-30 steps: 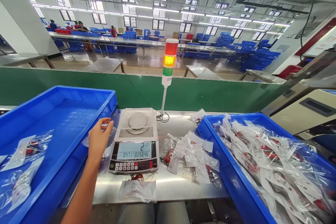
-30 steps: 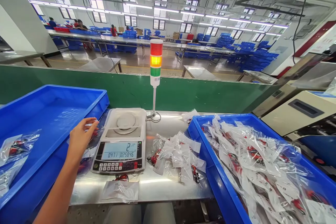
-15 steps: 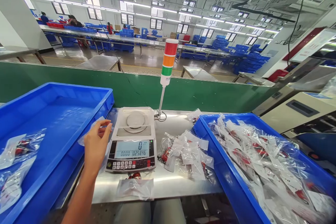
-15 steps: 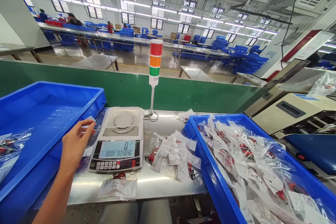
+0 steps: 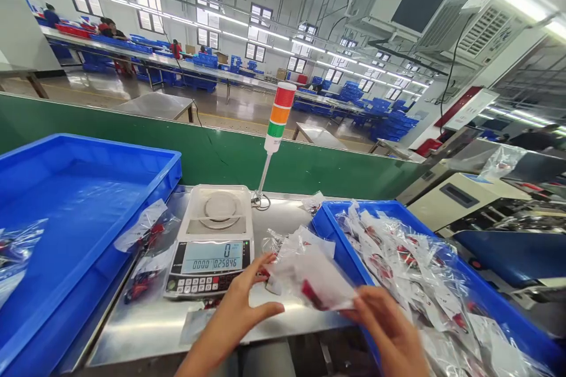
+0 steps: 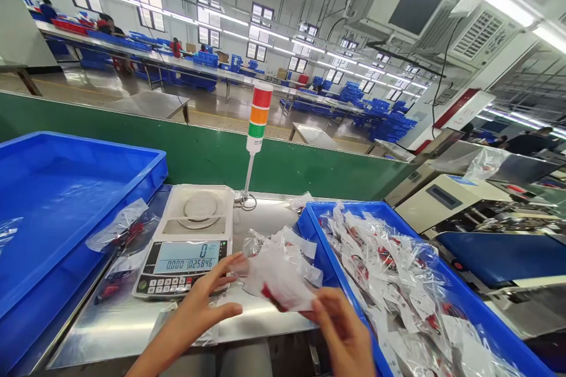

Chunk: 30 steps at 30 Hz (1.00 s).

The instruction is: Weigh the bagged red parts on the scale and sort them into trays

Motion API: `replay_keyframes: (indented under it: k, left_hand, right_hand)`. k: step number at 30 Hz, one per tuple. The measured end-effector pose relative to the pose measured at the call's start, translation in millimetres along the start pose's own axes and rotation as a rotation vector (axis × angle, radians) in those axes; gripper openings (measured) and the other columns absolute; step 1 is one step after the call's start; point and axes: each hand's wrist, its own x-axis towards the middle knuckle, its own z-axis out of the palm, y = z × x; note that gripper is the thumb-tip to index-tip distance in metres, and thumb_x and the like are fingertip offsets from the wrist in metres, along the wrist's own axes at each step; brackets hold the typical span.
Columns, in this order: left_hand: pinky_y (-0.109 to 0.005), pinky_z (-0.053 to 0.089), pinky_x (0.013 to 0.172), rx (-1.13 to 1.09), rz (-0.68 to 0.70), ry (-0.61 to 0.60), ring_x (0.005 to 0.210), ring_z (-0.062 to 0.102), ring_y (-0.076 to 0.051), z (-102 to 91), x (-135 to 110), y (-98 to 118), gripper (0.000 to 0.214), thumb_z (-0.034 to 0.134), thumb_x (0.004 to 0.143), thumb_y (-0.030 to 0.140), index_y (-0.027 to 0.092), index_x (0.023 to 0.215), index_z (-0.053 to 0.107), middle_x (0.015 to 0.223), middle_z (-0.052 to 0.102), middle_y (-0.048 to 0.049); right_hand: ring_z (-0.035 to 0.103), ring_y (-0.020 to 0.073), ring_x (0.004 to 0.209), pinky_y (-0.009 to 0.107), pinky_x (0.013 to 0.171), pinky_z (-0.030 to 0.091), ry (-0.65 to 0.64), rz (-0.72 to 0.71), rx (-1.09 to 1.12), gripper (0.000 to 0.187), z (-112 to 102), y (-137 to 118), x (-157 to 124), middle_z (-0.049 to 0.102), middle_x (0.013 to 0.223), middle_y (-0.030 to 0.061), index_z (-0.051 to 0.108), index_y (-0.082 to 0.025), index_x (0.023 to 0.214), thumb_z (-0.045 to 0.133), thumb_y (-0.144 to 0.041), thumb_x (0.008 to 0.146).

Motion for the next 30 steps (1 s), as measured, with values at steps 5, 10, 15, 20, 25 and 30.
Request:
replay_keyframes:
  k: [5, 10, 15, 20, 25, 30]
  left_hand:
    - [-0.04, 0.059, 0.092, -0.243, 0.002, 0.134, 0.096, 0.073, -0.028, -11.6, 0, -12, 0.047, 0.078, 0.069, 0.058, 0.022, 0.099, 0.074, 0.103, 0.077, -0.0099]
    - [-0.037, 0.059, 0.089, -0.012, 0.186, 0.392, 0.09, 0.073, -0.026, -56.3, 13, 21, 0.034, 0.071, 0.075, 0.055, 0.022, 0.081, 0.072, 0.089, 0.077, -0.0065]
    - [-0.037, 0.058, 0.088, 0.154, 0.39, 0.603, 0.085, 0.072, -0.024, -103.5, 60, 71, 0.032, 0.068, 0.072, 0.052, 0.02, 0.079, 0.068, 0.084, 0.076, -0.0052]
    - [-0.041, 0.059, 0.087, 0.225, 0.37, 0.597, 0.086, 0.073, -0.026, -123.6, 108, 72, 0.038, 0.066, 0.07, 0.056, 0.019, 0.078, 0.066, 0.083, 0.075, -0.0078]
    - [-0.056, 0.038, 0.113, 0.379, 0.286, 0.825, 0.125, 0.058, -0.036, -134.0, 114, 53, 0.037, 0.068, 0.072, 0.035, 0.016, 0.104, 0.065, 0.123, 0.069, -0.0171]
    - [-0.05, 0.038, 0.114, 0.461, 0.345, 0.95, 0.129, 0.054, -0.032, -122.4, 69, 46, 0.045, 0.058, 0.083, 0.04, 0.016, 0.121, 0.061, 0.134, 0.062, -0.0158]
  right_hand:
    - [0.073, 0.0241, 0.077, 0.038, 0.073, 0.065, -0.227, 0.081, 0.312, 0.043, 95, 13, 25, 0.073, 0.084, 0.0021, 0.065, -0.022, 0.09, 0.079, -0.061, 0.076]
    - [0.074, 0.0284, 0.095, 0.039, 0.075, 0.066, -0.283, -0.002, 0.291, 0.051, 114, 21, 39, 0.074, 0.112, 0.0108, 0.065, -0.023, 0.107, 0.074, -0.065, 0.08]
    - [0.074, 0.0285, 0.09, 0.037, 0.07, 0.065, -0.146, -0.032, 0.254, 0.05, 95, 33, 36, 0.076, 0.107, 0.0122, 0.067, -0.023, 0.106, 0.07, -0.067, 0.082]
    - [0.075, 0.0305, 0.091, 0.037, 0.071, 0.065, -0.112, 0.053, 0.222, 0.058, 69, 55, 37, 0.077, 0.104, 0.0132, 0.069, -0.022, 0.104, 0.075, -0.071, 0.074]
    - [0.074, 0.0271, 0.083, 0.033, 0.065, 0.064, 0.028, 0.039, 0.229, 0.059, 57, 62, 34, 0.078, 0.101, 0.0122, 0.069, -0.021, 0.103, 0.074, -0.071, 0.074]
    - [0.074, 0.0279, 0.084, 0.034, 0.068, 0.064, 0.019, 0.089, 0.217, 0.06, 50, 71, 35, 0.078, 0.101, 0.0124, 0.069, -0.02, 0.102, 0.076, -0.072, 0.072]
